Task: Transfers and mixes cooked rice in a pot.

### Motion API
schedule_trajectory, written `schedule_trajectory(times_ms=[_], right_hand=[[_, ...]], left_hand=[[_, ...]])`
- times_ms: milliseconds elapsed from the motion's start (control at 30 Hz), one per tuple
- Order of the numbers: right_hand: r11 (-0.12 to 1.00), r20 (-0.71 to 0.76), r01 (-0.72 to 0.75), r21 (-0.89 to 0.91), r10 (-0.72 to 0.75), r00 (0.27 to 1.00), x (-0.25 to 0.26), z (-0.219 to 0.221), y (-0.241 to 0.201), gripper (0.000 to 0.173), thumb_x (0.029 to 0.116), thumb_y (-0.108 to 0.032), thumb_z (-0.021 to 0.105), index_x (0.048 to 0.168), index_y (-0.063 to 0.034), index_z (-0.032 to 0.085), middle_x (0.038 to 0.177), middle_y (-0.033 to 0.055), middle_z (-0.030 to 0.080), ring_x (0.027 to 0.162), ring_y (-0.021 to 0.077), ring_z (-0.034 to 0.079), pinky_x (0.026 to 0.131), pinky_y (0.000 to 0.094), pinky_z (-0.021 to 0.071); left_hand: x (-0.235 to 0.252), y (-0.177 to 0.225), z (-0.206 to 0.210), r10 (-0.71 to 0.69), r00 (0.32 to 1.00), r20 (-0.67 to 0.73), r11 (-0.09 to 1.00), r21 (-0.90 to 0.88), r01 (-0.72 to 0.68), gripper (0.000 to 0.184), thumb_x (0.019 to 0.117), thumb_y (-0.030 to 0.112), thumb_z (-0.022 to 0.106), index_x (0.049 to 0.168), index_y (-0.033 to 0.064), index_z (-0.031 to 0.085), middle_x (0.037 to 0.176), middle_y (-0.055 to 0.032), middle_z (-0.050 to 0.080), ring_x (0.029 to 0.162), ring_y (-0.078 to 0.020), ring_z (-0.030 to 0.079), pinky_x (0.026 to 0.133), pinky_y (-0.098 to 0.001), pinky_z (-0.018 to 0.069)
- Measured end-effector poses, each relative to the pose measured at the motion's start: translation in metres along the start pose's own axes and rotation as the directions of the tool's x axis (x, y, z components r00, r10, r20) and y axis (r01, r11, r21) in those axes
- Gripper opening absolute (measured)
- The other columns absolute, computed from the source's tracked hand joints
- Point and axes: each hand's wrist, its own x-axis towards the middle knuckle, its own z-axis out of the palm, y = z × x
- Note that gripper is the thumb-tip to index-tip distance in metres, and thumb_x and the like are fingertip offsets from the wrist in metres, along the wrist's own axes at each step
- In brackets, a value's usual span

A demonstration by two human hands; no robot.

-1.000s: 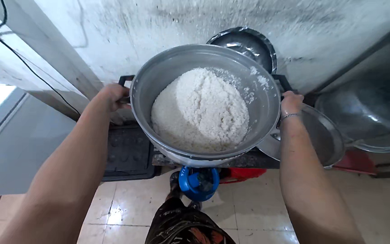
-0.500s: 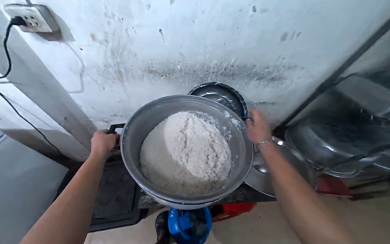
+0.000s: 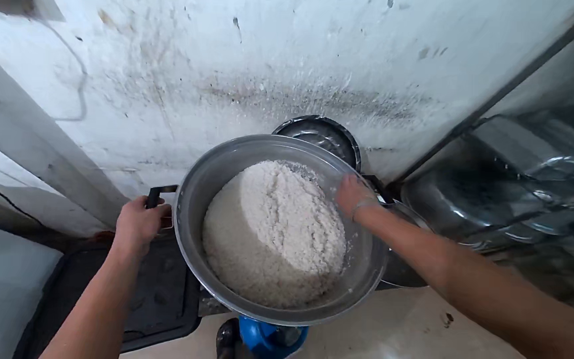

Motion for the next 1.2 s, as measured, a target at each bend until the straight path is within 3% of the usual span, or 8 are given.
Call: schedule_trajectory(times_ms=[167, 367, 500, 600, 800, 900, 1033, 1200], right_hand=[[0.978, 0.070, 0.002, 0.209, -0.017, 0.997, -0.032, -0.033, -0.021, 0.038, 0.1058, -0.027, 0.052, 0.121, 0.0050, 0.066, 0.131, 0.0270, 0.062, 0.126, 0.0435, 0.059, 0.101, 0.0614, 0.0487], [0.997, -0.090, 0.016, -0.079, -0.024, 0.996, 0.004, 0.018, 0.020, 0.053, 0.0990, -0.010, 0.062, 0.144, 0.0130, 0.047, 0.158, 0.0342, 0.033, 0.152, 0.0479, 0.024, 0.122, 0.0598, 0.0247], [0.975, 0.345, -0.223, -0.009, 0.213, 0.914, -0.082, -0.042, -0.048, 0.039, 0.1016, -0.030, 0.059, 0.115, 0.0046, 0.070, 0.128, 0.0303, 0.063, 0.123, 0.0482, 0.059, 0.097, 0.0664, 0.0478], [0.989, 0.170, -0.093, 0.115, 0.072, 0.983, -0.051, -0.056, -0.049, 0.048, 0.1076, -0.041, 0.048, 0.120, 0.0023, 0.067, 0.123, 0.0269, 0.066, 0.118, 0.0454, 0.063, 0.096, 0.0649, 0.0484], [0.992, -0.018, -0.047, -0.114, 0.045, 0.999, 0.009, 0.010, 0.013, 0.086, 0.1020, -0.047, 0.059, 0.158, 0.0088, 0.025, 0.168, 0.0296, 0.015, 0.158, 0.0413, 0.010, 0.125, 0.0622, 0.0136], [0.957, 0.294, -0.191, -0.219, 0.251, 0.922, -0.081, 0.003, -0.036, 0.061, 0.0999, -0.030, 0.061, 0.135, 0.0189, 0.050, 0.148, 0.0413, 0.037, 0.138, 0.0568, 0.038, 0.111, 0.0653, 0.0365], [0.985, 0.441, -0.157, 0.076, 0.108, 0.891, -0.120, -0.056, -0.079, 0.049, 0.1097, -0.041, 0.042, 0.119, 0.0003, 0.067, 0.123, 0.0244, 0.067, 0.118, 0.0428, 0.063, 0.095, 0.0620, 0.0491], [0.991, 0.188, -0.128, 0.024, 0.121, 0.975, -0.086, 0.000, -0.022, 0.071, 0.1022, -0.045, 0.059, 0.145, 0.0099, 0.047, 0.158, 0.0311, 0.035, 0.150, 0.0483, 0.027, 0.121, 0.0610, 0.0259]], left_hand=[[0.007, -0.001, -0.002, 0.033, 0.999, 0.005, 0.999, 0.023, -0.033, 0.026, 0.1006, 0.019, 0.065, 0.121, 0.0021, 0.064, 0.105, -0.0227, 0.068, 0.093, -0.0366, 0.067, 0.082, -0.0616, 0.0529], [0.002, -0.001, -0.005, 0.050, 0.997, 0.061, 0.999, -0.023, -0.049, 0.030, 0.1043, 0.022, 0.061, 0.125, 0.0004, 0.060, 0.104, -0.0218, 0.068, 0.089, -0.0328, 0.068, 0.082, -0.0564, 0.0545], [0.001, 0.004, -0.004, 0.018, 0.999, 0.047, 1.000, 0.017, -0.019, 0.029, 0.1045, 0.023, 0.061, 0.124, 0.0018, 0.060, 0.101, -0.0202, 0.068, 0.086, -0.0319, 0.068, 0.079, -0.0560, 0.0553], [0.000, 0.007, -0.004, 0.019, 0.999, 0.049, 1.000, 0.024, -0.021, 0.028, 0.1036, 0.020, 0.062, 0.124, 0.0014, 0.060, 0.099, -0.0201, 0.066, 0.082, -0.0308, 0.066, 0.075, -0.0541, 0.0551], [0.008, -0.004, -0.009, 0.081, 0.990, 0.116, 0.997, 0.000, -0.082, 0.028, 0.1041, 0.020, 0.061, 0.124, 0.0007, 0.058, 0.097, -0.0184, 0.066, 0.078, -0.0274, 0.067, 0.073, -0.0508, 0.0566], [0.005, 0.000, -0.008, 0.041, 0.993, 0.109, 0.999, 0.000, -0.042, 0.029, 0.1040, 0.020, 0.061, 0.126, 0.0022, 0.057, 0.095, -0.0164, 0.066, 0.075, -0.0248, 0.067, 0.069, -0.0468, 0.0582], [0.004, 0.002, -0.007, 0.037, 0.991, 0.128, 0.999, -0.024, -0.034, 0.030, 0.1043, 0.016, 0.060, 0.129, -0.0005, 0.055, 0.099, -0.0174, 0.064, 0.074, -0.0232, 0.067, 0.068, -0.0441, 0.0588], [0.004, -0.003, -0.012, 0.054, 0.984, 0.171, 0.998, -0.049, -0.046, 0.033, 0.1052, 0.017, 0.058, 0.133, -0.0004, 0.052, 0.101, -0.0163, 0.064, 0.074, -0.0200, 0.067, 0.068, -0.0397, 0.0587]])
